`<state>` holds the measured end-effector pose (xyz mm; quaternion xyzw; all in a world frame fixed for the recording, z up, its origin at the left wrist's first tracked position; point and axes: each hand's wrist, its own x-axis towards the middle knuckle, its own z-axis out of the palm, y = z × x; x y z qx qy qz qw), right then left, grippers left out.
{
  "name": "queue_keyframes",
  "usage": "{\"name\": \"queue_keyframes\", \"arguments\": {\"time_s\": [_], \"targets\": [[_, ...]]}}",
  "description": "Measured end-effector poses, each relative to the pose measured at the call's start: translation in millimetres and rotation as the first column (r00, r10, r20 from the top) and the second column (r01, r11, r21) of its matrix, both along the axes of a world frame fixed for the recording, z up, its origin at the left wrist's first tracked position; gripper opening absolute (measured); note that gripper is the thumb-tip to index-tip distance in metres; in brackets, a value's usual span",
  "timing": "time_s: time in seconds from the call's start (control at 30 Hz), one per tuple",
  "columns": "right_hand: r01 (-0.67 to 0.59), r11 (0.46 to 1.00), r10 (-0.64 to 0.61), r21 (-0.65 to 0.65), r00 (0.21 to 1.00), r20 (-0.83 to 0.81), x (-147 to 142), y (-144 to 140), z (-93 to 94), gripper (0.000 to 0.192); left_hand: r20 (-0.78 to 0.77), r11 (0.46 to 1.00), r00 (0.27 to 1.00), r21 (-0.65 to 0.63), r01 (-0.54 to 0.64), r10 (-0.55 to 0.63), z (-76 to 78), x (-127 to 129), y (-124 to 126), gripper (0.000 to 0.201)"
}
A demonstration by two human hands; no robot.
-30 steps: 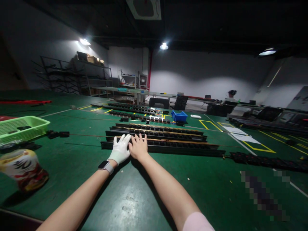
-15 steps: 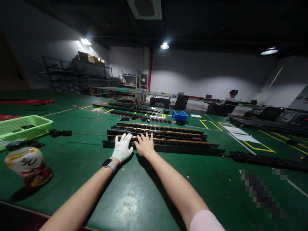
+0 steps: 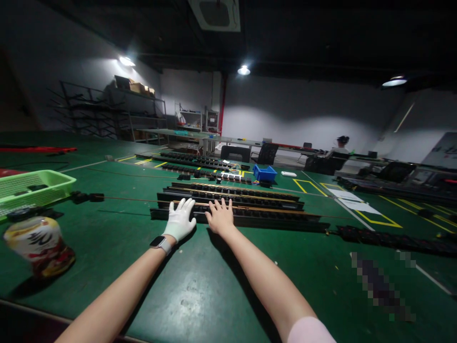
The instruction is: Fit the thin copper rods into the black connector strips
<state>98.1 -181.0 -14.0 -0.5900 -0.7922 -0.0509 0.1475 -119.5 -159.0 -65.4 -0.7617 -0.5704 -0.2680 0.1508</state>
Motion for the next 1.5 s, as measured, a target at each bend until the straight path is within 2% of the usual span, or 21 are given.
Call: {"name": "queue_keyframes", "arguments": {"time_s": [0.23, 0.47, 0.57, 0.67, 0.9, 1.23, 1.5], "targets": [[-0.006, 1.0, 0.006, -0.014, 1.0, 0.001, 4.6, 0.9, 1.5, 0.066, -0.004, 1.0, 1.0, -0.008, -0.002, 0.002, 3.2, 1.4, -2.9, 0.074], [0.086, 0.996, -0.086, -0.019, 0.996, -0.008, 37.6, -0.7, 0.6, 0.067, 0.017, 1.0, 1.0, 0.026, 0.009, -0.01, 0.9, 0.1, -1.9, 0.074], [0.082, 0.997, -0.082, -0.011, 0.997, -0.008, 46.1, -2.5, -2.2, 0.067, 0.022, 0.999, 1.0, 0.031, 0.008, -0.008, -0.1, -0.4, -0.5, 0.073], [0.067, 0.998, -0.067, 0.01, 0.998, -0.006, 47.0, -4.6, -2.7, 0.067, 0.022, 1.0, 1.0, 0.029, 0.002, -0.003, -0.2, -0.3, 0.4, 0.072], [0.067, 0.997, -0.067, -0.044, 0.998, 0.017, 46.7, -5.9, 4.1, 0.068, 0.009, 1.0, 1.0, 0.021, -0.005, 0.005, -0.5, 0.4, 2.1, 0.07], [0.066, 0.997, -0.064, -0.028, 0.997, 0.041, 73.7, -11.1, 1.8, 0.068, 0.014, 0.999, 1.0, 0.043, 0.006, -0.006, -0.9, -1.3, 2.0, 0.07], [0.047, 0.997, -0.043, -0.064, 0.997, 0.06, 74.6, -10.3, 7.8, 0.069, -0.004, 0.999, 1.0, 0.038, -0.005, 0.006, -0.1, -0.8, 1.7, 0.07]]}}
